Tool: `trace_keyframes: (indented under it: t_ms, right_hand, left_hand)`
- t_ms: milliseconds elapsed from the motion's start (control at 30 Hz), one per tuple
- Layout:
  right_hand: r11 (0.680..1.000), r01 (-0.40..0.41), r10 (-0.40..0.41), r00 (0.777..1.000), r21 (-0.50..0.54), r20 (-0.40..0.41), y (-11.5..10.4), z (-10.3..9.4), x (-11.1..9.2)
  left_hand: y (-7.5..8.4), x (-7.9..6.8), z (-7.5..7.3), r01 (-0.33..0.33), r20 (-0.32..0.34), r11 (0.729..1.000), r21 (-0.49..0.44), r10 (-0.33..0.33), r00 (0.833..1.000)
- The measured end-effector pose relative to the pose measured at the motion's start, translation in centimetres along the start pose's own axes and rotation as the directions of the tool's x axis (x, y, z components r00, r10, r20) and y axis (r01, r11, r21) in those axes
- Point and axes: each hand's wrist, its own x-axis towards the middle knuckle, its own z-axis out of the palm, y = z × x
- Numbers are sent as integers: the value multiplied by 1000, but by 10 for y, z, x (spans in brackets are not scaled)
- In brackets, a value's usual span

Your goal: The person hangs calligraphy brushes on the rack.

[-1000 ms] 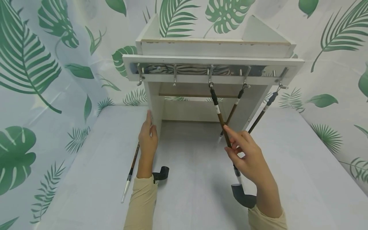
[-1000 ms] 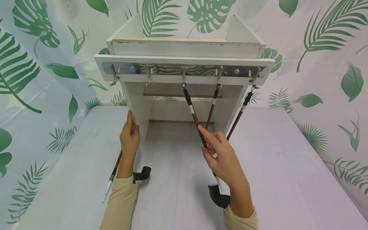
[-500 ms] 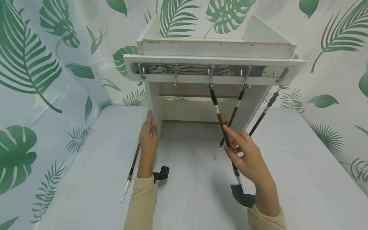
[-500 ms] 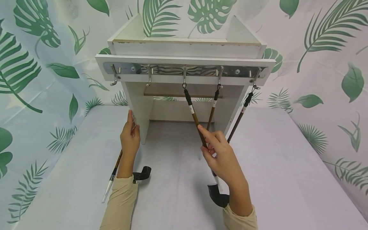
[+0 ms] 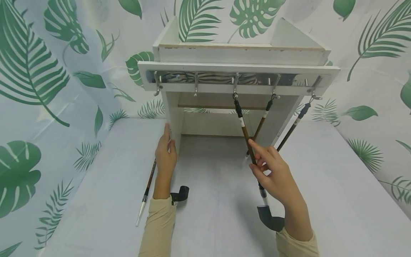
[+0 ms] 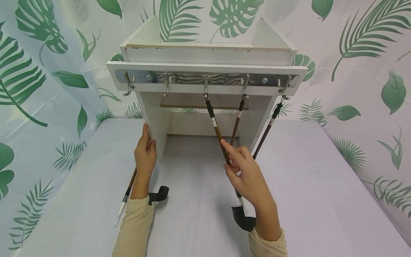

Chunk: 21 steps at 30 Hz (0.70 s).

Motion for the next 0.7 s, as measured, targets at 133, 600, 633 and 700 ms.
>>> trace_keyframes:
  t_ms: [133,600,633,700]
  right_hand:
    - [1000,-2,2,1000,-4,6,1,0,0]
    - [999,-41,43,998,-32,51,2,1,-1]
    - [998,-44,46,997,-34,56,2,1,-1]
    - [998,-47,49,997,-35,65,2,1,-1]
  left_hand:
    - [-1,0,0,-8,-3,1000,-10,7,1000]
    - [-1,0,0,-3,-1,1000,-6,3,1000]
    - [-1,0,0,-3,-1,1000,-4,3,1000]
    - [-1,0,0,-6,-3,1000,0,6,1000]
